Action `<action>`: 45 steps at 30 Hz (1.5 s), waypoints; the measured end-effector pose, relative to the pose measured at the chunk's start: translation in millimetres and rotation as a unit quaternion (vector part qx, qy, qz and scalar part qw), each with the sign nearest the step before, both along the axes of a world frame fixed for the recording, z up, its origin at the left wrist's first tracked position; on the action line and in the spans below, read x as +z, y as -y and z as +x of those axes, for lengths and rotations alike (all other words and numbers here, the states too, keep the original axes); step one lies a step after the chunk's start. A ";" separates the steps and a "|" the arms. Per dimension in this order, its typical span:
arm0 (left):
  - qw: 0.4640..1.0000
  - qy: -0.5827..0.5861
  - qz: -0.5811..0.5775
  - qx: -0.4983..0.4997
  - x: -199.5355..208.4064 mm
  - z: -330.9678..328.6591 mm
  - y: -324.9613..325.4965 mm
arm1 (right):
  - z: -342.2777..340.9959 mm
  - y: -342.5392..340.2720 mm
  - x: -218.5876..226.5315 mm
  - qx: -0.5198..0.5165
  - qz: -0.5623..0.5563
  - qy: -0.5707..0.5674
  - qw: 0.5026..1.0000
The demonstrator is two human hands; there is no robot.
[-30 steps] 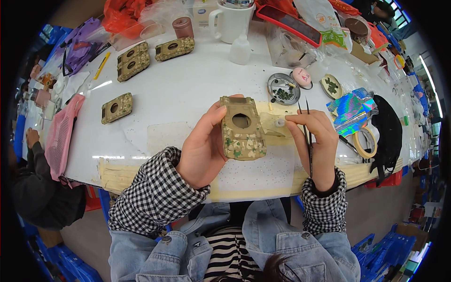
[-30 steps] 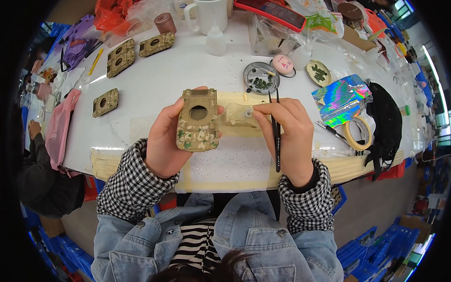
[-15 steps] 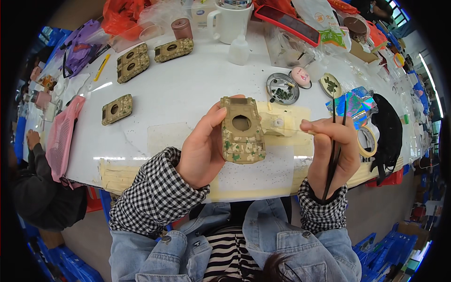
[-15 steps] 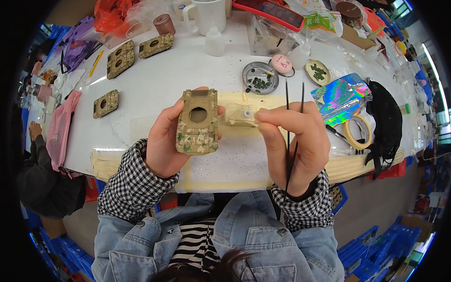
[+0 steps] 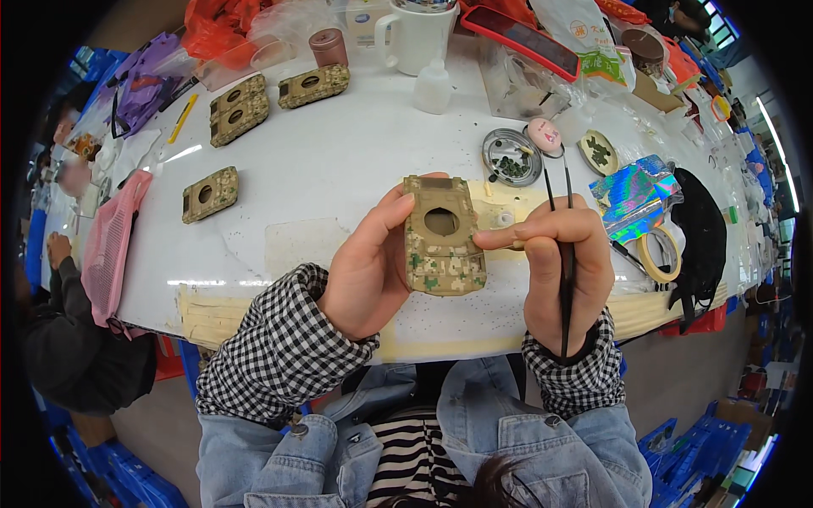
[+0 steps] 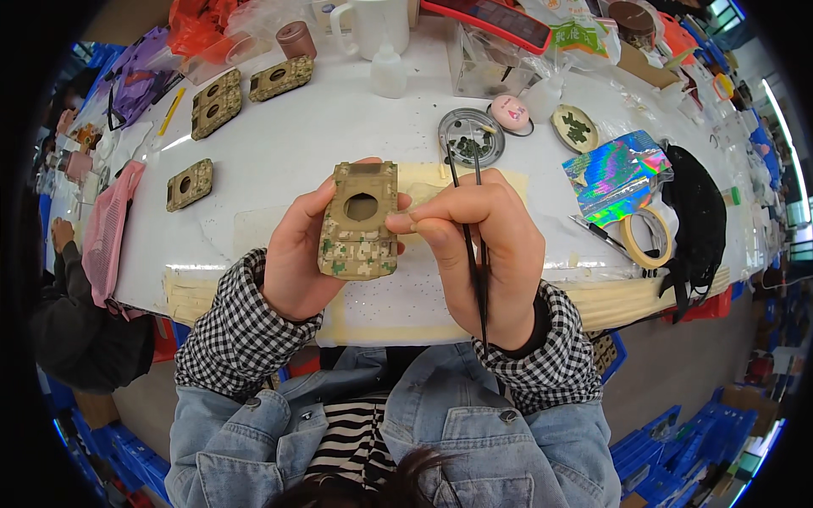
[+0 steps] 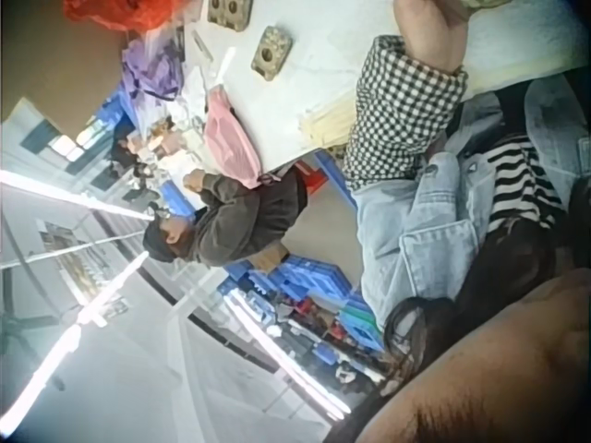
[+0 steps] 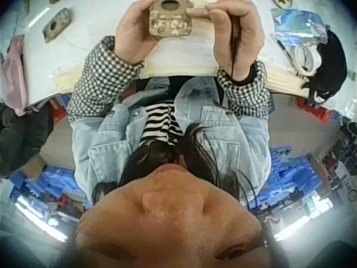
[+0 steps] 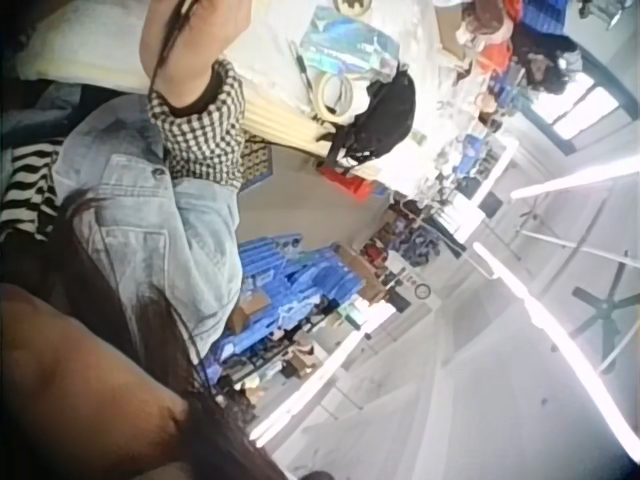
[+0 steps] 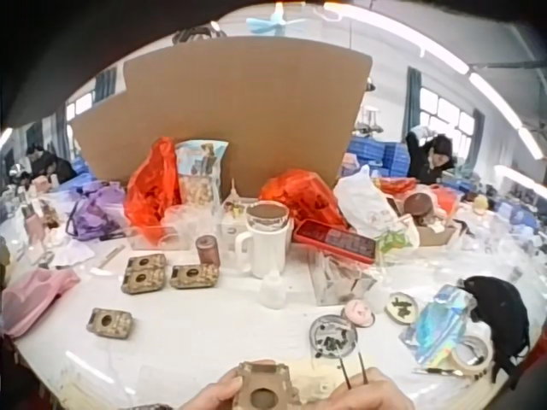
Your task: Painting and assembling toy tank parts using a brush and tweezers at a factory workbench.
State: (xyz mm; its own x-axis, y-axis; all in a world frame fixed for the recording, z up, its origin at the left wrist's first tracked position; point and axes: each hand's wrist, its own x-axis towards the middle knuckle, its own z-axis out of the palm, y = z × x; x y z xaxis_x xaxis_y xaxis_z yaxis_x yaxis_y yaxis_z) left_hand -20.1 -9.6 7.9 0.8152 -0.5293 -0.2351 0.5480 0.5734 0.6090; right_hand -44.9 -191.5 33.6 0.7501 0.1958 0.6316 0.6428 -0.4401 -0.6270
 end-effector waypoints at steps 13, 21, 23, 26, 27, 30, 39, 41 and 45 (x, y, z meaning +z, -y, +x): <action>1.000 0.006 -0.006 0.002 -1.2 0.2 -0.7 | 2.4 -0.7 -4.2 0.008 0.045 0.007 0.999; 1.000 -0.006 0.003 0.011 -2.7 1.8 -1.8 | 1.4 9.5 -10.5 -0.072 0.185 -0.062 0.978; 1.000 -0.013 0.002 0.021 -3.2 1.6 -3.1 | 5.9 20.0 -11.5 -0.140 0.013 0.008 0.990; 0.999 -0.023 -0.005 0.041 -2.0 2.1 -4.0 | 12.2 21.8 -14.2 -0.184 -0.104 0.075 0.975; 0.999 -0.023 -0.008 0.047 -1.9 2.9 -3.6 | 14.0 22.0 -17.4 -0.186 -0.114 0.080 0.973; 0.998 -0.023 -0.012 0.058 -2.8 4.0 -3.8 | 15.1 22.4 -22.6 -0.186 -0.155 0.060 0.968; 0.998 -0.020 -0.006 0.063 -5.7 5.6 -5.2 | -18.9 41.9 -13.1 -0.100 -0.046 -0.037 0.993; 0.998 -0.019 -0.010 0.064 -5.4 5.0 -5.6 | -35.3 47.0 -12.3 -0.079 -0.010 -0.121 0.989; 0.998 -0.024 -0.021 0.060 -4.5 4.7 -4.4 | -53.0 58.8 -33.6 -0.030 0.087 -0.296 0.951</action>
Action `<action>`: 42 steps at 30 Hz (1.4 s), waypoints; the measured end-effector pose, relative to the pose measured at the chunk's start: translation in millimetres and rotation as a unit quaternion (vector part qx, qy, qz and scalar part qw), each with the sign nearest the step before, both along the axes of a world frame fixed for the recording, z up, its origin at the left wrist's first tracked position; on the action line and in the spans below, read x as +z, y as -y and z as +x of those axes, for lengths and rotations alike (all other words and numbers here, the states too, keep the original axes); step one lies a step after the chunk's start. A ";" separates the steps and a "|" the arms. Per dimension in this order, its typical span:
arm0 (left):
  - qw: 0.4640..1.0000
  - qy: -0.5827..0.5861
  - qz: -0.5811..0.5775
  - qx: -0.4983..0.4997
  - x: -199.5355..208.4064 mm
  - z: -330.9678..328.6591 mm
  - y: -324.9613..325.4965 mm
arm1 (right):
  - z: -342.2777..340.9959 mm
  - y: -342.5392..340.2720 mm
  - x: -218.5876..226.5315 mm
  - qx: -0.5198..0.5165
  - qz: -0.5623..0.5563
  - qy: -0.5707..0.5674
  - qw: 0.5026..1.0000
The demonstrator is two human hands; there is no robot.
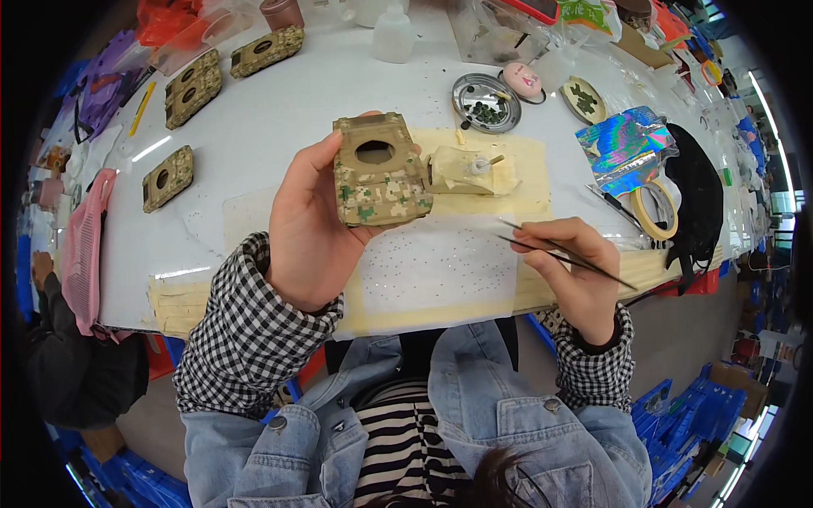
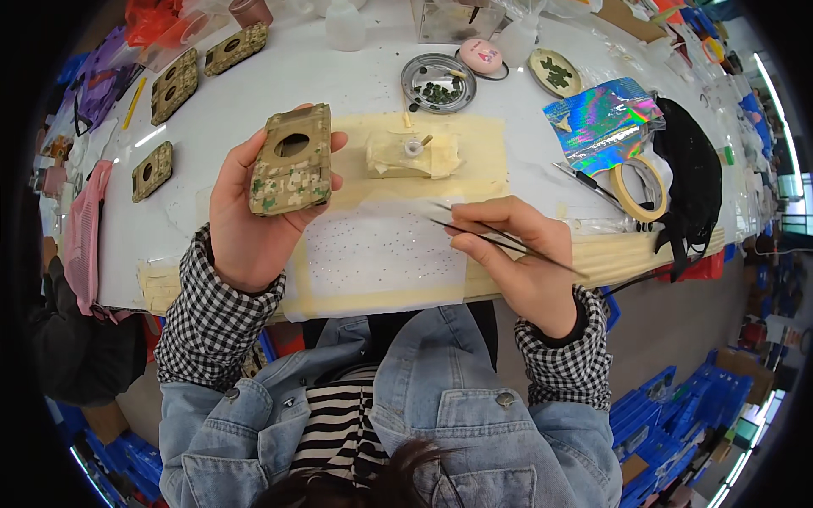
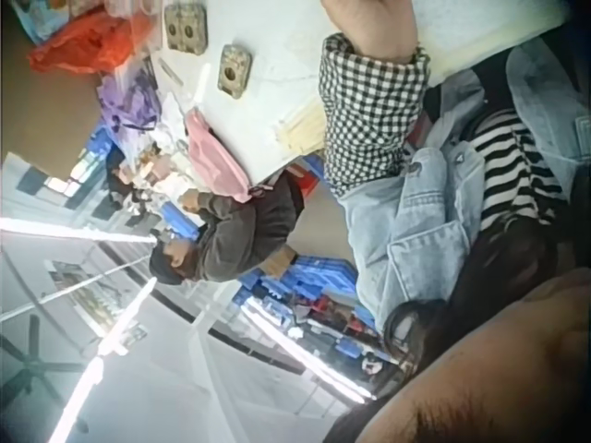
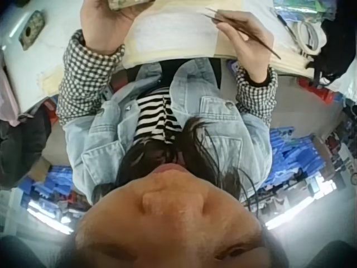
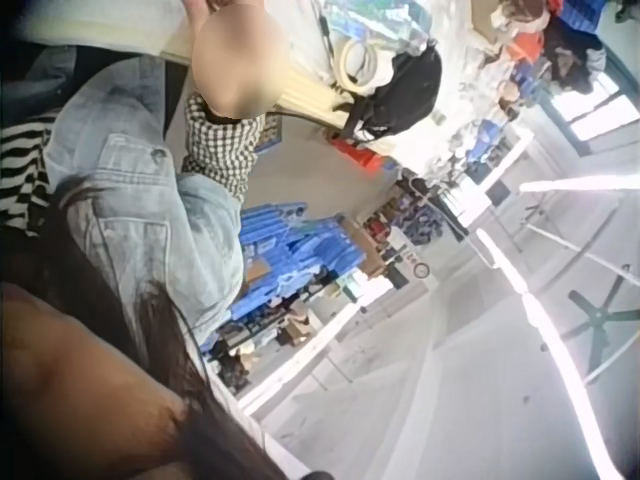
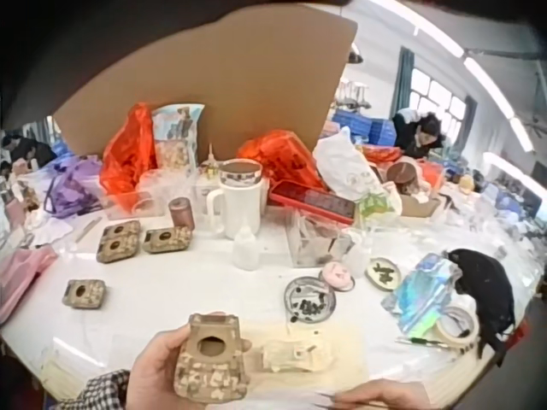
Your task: Painting and assembling toy tank parts using a brush and tweezers at a factory workbench.
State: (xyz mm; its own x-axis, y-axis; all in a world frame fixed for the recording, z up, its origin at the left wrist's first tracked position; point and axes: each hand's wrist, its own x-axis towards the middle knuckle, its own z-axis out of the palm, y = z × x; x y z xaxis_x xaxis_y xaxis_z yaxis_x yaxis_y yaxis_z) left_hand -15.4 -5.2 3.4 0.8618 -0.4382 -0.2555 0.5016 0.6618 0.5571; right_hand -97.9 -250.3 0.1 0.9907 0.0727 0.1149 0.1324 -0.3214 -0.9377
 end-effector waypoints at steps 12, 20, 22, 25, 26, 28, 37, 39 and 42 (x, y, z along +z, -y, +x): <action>1.000 0.003 -0.007 0.002 -3.6 1.6 -0.2 | -0.7 -6.4 -26.8 -0.032 0.097 -0.102 0.990; 1.000 0.007 -0.011 -0.005 -2.3 0.9 -0.8 | -0.3 -7.9 -27.0 -0.040 0.078 -0.095 0.992; 1.000 0.007 -0.010 -0.004 -2.7 0.8 -0.9 | 0.0 -7.9 -27.3 -0.039 0.077 -0.093 0.992; 1.000 0.009 -0.014 -0.007 -3.0 1.0 -1.1 | 0.1 -8.2 -27.3 -0.039 0.076 -0.091 0.992; 1.000 0.010 -0.014 -0.007 -3.2 1.1 -1.3 | 0.2 -8.5 -27.2 -0.039 0.075 -0.090 0.992; 1.000 0.011 -0.013 -0.008 -3.4 1.1 -1.4 | 0.1 -8.6 -26.7 -0.043 0.076 -0.094 0.992; 1.000 0.013 -0.011 -0.008 -3.1 1.0 -1.2 | 0.4 -9.2 -26.2 -0.041 0.067 -0.093 0.993; 1.000 0.013 -0.003 -0.003 -3.3 0.7 -0.7 | 0.4 -9.2 -26.4 -0.041 0.068 -0.093 0.992; 1.000 0.011 0.001 0.000 -3.2 0.8 -0.3 | 0.2 -9.1 -26.3 -0.041 0.069 -0.096 0.992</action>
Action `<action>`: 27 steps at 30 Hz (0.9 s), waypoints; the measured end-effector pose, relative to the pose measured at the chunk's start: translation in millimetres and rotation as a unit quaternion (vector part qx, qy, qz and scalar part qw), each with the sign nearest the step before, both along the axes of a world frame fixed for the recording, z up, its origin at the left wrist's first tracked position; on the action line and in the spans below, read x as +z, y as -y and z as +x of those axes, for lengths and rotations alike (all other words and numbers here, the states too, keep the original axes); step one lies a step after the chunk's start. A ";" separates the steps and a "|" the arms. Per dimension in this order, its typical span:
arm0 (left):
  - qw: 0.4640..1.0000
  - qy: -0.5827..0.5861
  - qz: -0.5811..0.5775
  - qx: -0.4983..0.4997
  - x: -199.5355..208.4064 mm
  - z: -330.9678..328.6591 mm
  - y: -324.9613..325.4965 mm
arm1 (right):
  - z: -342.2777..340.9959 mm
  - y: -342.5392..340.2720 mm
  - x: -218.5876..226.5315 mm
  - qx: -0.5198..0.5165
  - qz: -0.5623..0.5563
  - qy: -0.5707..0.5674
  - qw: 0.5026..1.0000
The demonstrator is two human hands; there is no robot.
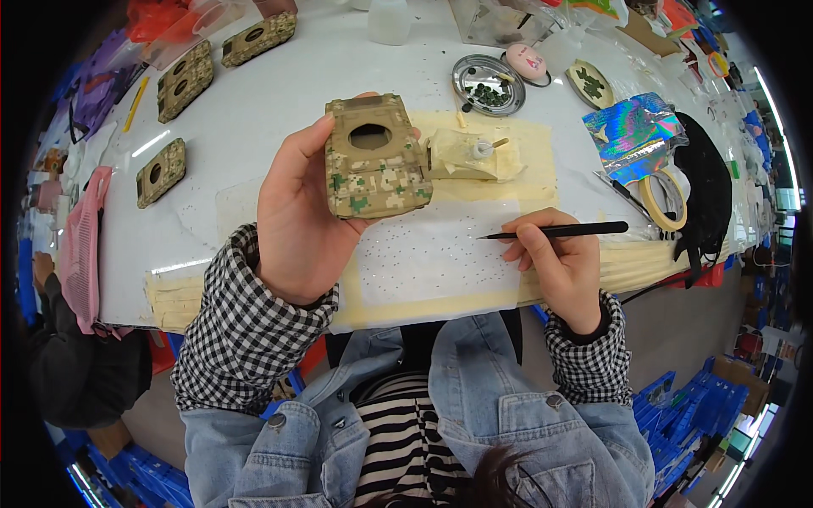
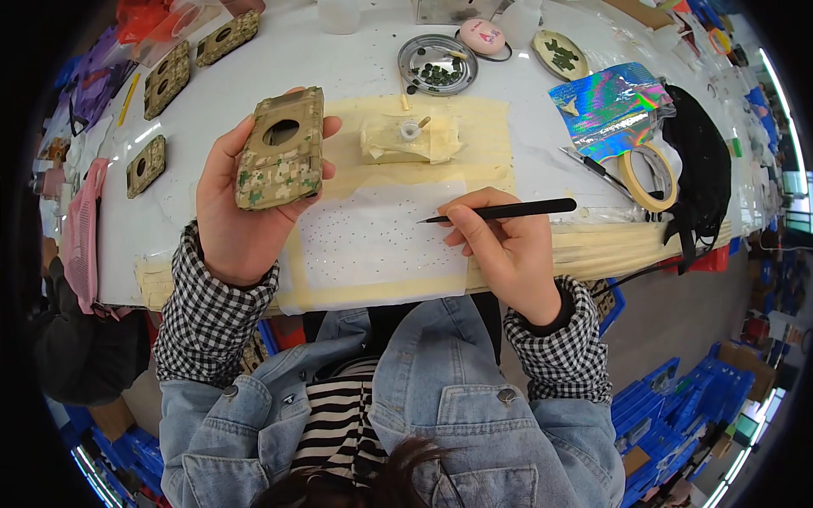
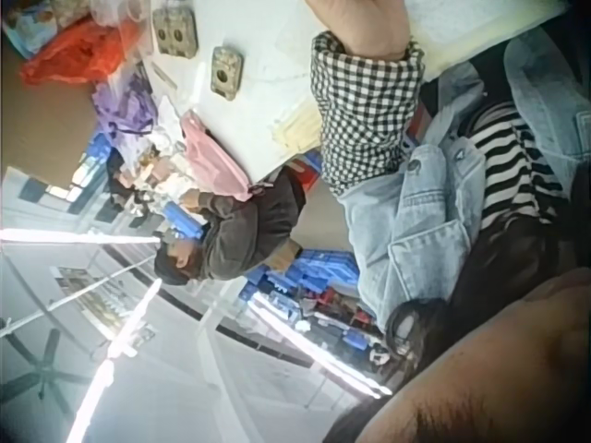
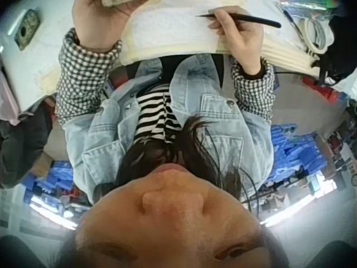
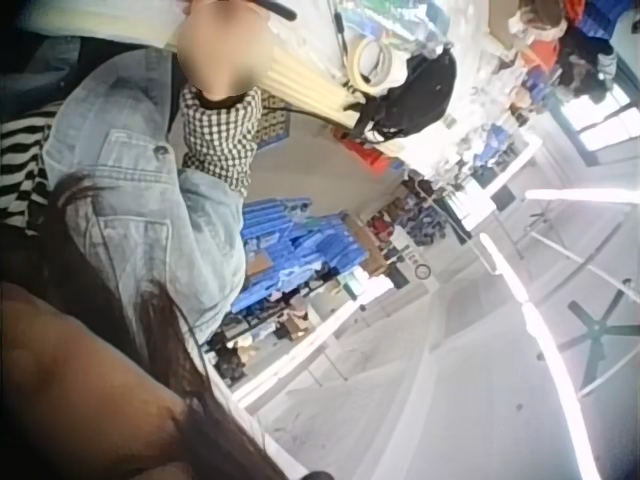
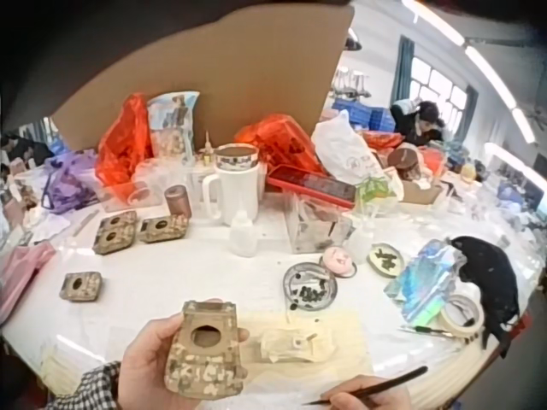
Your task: Painting and assembling toy tank parts using a brush and tweezers at a factory workbench.
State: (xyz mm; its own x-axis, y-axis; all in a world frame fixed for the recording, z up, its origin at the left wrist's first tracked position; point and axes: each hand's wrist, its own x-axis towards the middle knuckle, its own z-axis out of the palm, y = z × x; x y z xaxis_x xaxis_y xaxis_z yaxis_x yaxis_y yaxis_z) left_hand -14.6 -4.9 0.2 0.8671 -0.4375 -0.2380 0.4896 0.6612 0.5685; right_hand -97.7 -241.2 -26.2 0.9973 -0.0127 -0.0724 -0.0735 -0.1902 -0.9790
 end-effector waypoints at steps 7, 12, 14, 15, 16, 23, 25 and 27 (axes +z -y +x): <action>1.000 -0.002 -0.001 -0.002 1.8 -0.1 0.1 | 0.6 1.4 0.0 0.009 -0.009 0.004 1.000; 1.000 -0.004 -0.009 0.001 0.3 0.1 -0.6 | 0.4 0.3 -0.5 0.007 -0.003 0.010 1.000; 1.000 -0.005 -0.010 0.002 -0.1 0.2 -0.3 | 0.0 0.0 -0.4 0.002 0.001 0.011 1.000; 1.000 -0.006 -0.010 0.003 0.2 0.1 0.0 | -0.3 0.0 -0.3 0.001 0.003 0.010 1.000; 1.000 -0.007 -0.010 0.005 0.7 0.1 0.2 | -0.3 0.2 0.0 0.000 0.004 0.010 1.000; 1.000 -0.001 -0.009 -0.010 -0.8 0.1 -1.4 | 1.8 3.7 18.1 -0.013 0.053 0.049 0.997; 1.000 0.005 -0.008 -0.016 -0.3 0.2 -1.8 | 7.6 2.6 32.8 0.008 0.052 0.103 0.993; 0.999 0.008 -0.019 -0.032 -1.4 0.6 -3.6 | 15.2 -1.5 48.1 0.030 0.058 0.149 0.987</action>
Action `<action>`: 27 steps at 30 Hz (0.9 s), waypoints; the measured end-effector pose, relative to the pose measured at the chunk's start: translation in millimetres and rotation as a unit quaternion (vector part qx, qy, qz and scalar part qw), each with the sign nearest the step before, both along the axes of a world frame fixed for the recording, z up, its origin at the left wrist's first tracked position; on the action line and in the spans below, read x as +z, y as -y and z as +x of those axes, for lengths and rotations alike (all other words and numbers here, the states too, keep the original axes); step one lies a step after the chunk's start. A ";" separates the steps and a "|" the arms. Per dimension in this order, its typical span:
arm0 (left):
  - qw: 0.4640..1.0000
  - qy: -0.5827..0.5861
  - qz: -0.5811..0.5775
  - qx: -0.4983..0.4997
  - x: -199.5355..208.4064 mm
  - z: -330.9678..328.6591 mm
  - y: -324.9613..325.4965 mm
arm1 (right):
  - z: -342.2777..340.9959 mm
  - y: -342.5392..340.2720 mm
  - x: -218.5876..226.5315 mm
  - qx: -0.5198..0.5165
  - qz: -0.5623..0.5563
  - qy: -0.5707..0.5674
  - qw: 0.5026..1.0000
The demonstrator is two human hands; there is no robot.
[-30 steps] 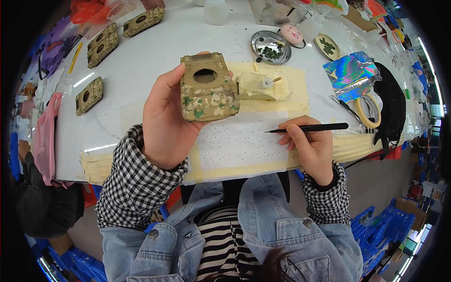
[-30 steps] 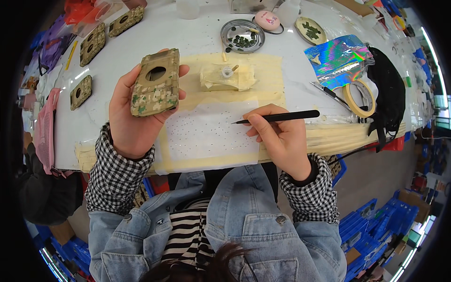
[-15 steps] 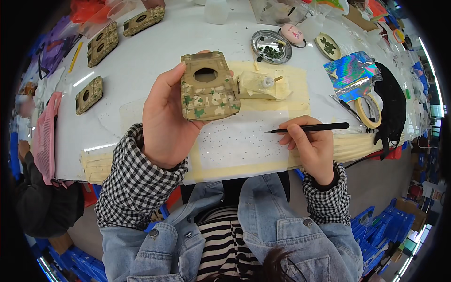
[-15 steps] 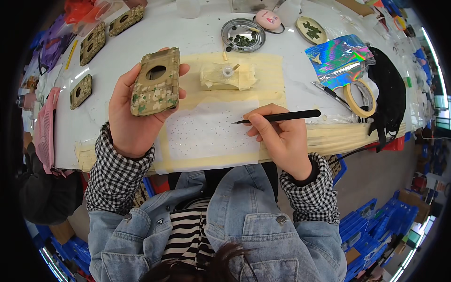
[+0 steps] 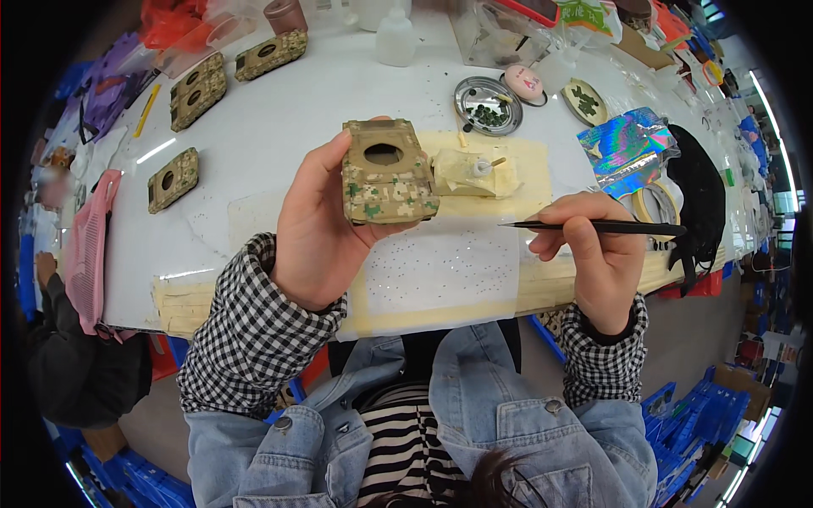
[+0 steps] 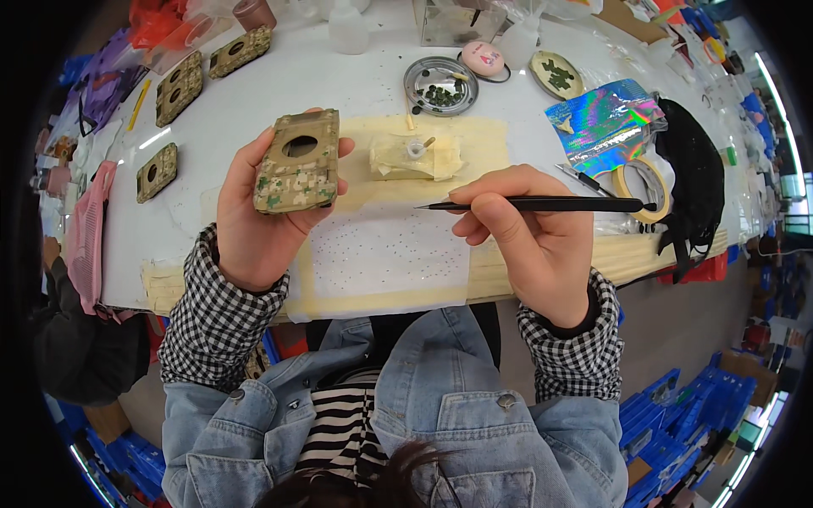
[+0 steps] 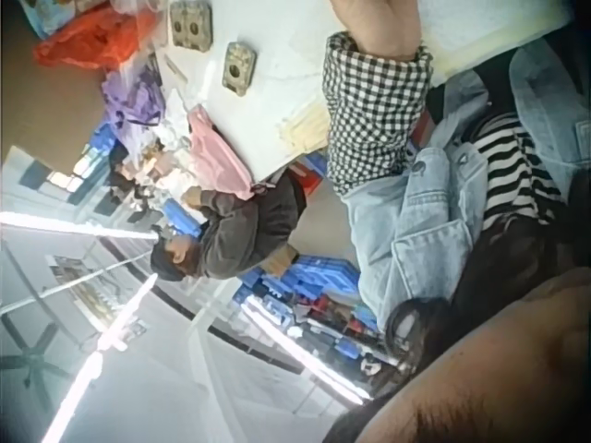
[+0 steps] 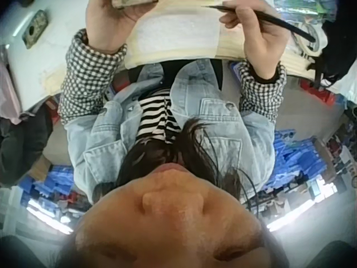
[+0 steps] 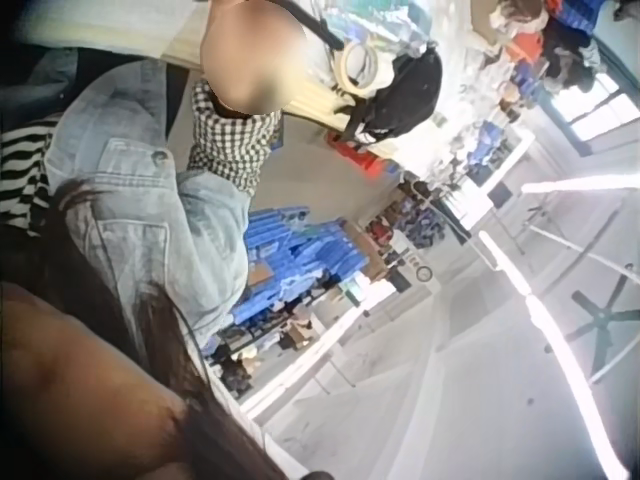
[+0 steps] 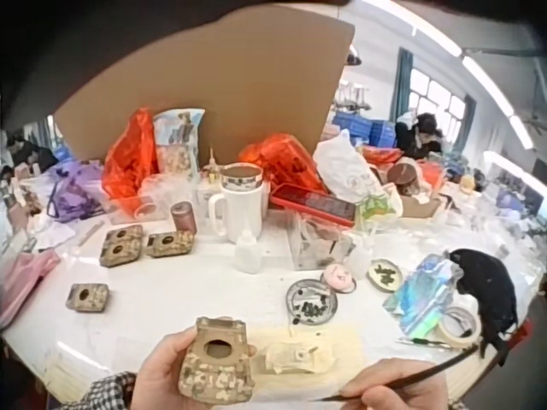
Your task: Painting and assembling toy tank parts using a brush and tweezers at a factory workbench.
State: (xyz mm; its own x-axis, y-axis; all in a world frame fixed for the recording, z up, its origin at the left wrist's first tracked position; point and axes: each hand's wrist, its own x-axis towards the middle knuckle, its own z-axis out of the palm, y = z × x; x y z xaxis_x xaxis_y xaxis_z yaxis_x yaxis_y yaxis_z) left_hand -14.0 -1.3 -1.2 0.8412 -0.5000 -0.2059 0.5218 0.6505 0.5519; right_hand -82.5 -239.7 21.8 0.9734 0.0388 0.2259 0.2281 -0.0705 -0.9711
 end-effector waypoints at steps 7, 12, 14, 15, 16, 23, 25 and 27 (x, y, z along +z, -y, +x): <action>0.999 -0.015 0.043 -0.022 4.5 0.3 5.0 | 35.2 -27.3 35.7 0.101 -0.010 0.120 0.987; 0.999 -0.019 0.033 -0.037 7.9 -0.8 2.3 | 50.3 -35.1 35.4 0.128 -0.067 0.154 0.977; 0.998 -0.020 0.036 -0.043 6.5 -1.8 2.8 | 51.1 -35.3 33.1 0.126 -0.062 0.156 0.978; 0.998 -0.019 0.034 -0.047 6.3 -1.4 3.3 | 51.3 -35.2 32.3 0.125 -0.060 0.158 0.978; 0.998 -0.019 0.034 -0.049 6.0 -1.9 2.8 | 51.3 -35.9 31.2 0.125 -0.056 0.158 0.978; 0.998 -0.018 0.038 -0.053 4.5 -1.5 2.1 | 51.2 -35.8 30.1 0.130 -0.074 0.155 0.977; 0.998 -0.020 0.040 -0.053 5.3 -1.5 2.5 | 51.1 -35.7 29.8 0.129 -0.077 0.154 0.977; 0.998 -0.022 0.038 -0.055 5.2 -1.3 3.0 | 51.2 -35.5 29.8 0.128 -0.080 0.158 0.976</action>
